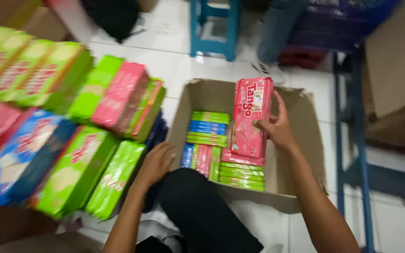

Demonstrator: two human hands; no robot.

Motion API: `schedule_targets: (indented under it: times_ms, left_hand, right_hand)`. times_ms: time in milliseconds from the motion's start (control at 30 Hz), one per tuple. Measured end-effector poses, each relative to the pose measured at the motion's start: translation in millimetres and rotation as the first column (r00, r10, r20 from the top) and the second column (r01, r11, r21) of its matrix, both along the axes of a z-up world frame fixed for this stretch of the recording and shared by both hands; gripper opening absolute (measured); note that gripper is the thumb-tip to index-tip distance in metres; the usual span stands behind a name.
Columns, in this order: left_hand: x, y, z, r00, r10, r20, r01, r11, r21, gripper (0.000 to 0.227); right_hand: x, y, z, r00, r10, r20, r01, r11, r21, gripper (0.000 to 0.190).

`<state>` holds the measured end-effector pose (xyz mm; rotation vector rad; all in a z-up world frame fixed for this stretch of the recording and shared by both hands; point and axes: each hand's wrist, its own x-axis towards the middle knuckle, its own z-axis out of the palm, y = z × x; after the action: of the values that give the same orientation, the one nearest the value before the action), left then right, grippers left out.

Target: The person packs stacks of colorful snack packages into a cardboard box. They pick up stacks of green, pink, and blue packages from a blue crate and place them into the box, arranging them in neat rows.

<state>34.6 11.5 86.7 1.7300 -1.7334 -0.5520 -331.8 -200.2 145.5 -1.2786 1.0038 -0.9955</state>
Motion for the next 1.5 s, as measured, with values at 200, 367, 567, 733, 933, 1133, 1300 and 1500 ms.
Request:
schedule_targets:
  times_ms: [200, 367, 567, 733, 933, 1133, 1300, 1500]
  left_hand:
    - [1, 0, -105, 0.959, -0.042, 0.280, 0.045, 0.999, -0.003, 0.033]
    - [1, 10, -116, 0.918, 0.008, 0.395, 0.013, 0.999, -0.050, 0.032]
    - [-6, 11, -102, 0.932, 0.043, 0.360, -0.037, 0.999, -0.023, 0.040]
    - [-20, 11, -82, 0.930, 0.067, 0.362, -0.065, 0.998, -0.017, 0.037]
    - [-7, 5, -97, 0.920, 0.018, 0.391, 0.015, 0.997, -0.081, 0.042]
    - [-15, 6, -88, 0.919, 0.050, 0.392, -0.032, 0.998, -0.053, 0.038]
    - [-11, 6, -94, 0.915, 0.030, 0.402, -0.004, 0.998, -0.066, 0.037]
    - [-13, 6, -87, 0.921, 0.008, 0.391, -0.001, 1.000, -0.019, 0.039]
  right_hand:
    - [-77, -48, -90, 0.868, -0.139, -0.476, 0.159, 0.987, 0.002, 0.121]
    - [-114, -68, -201, 0.694, -0.046, -0.719, 0.166, 0.981, 0.098, 0.119]
    - [-129, -53, -297, 0.581, -0.021, -0.814, 0.105, 0.993, 0.050, 0.110]
    - [-133, -22, -364, 0.692, -0.075, -0.718, 0.312, 0.928, 0.203, 0.101]
    - [-135, -7, -400, 0.959, -0.285, 0.008, 0.284, 0.957, 0.065, 0.106]
    - [-130, 6, -393, 0.850, -0.291, -0.439, 0.398, 0.901, 0.173, 0.105]
    - [-100, 5, -322, 0.898, -0.435, -0.066, 0.391, 0.720, 0.573, 0.024]
    - [-131, 15, -393, 0.998, -0.044, 0.053, 0.036, 0.990, 0.139, 0.102]
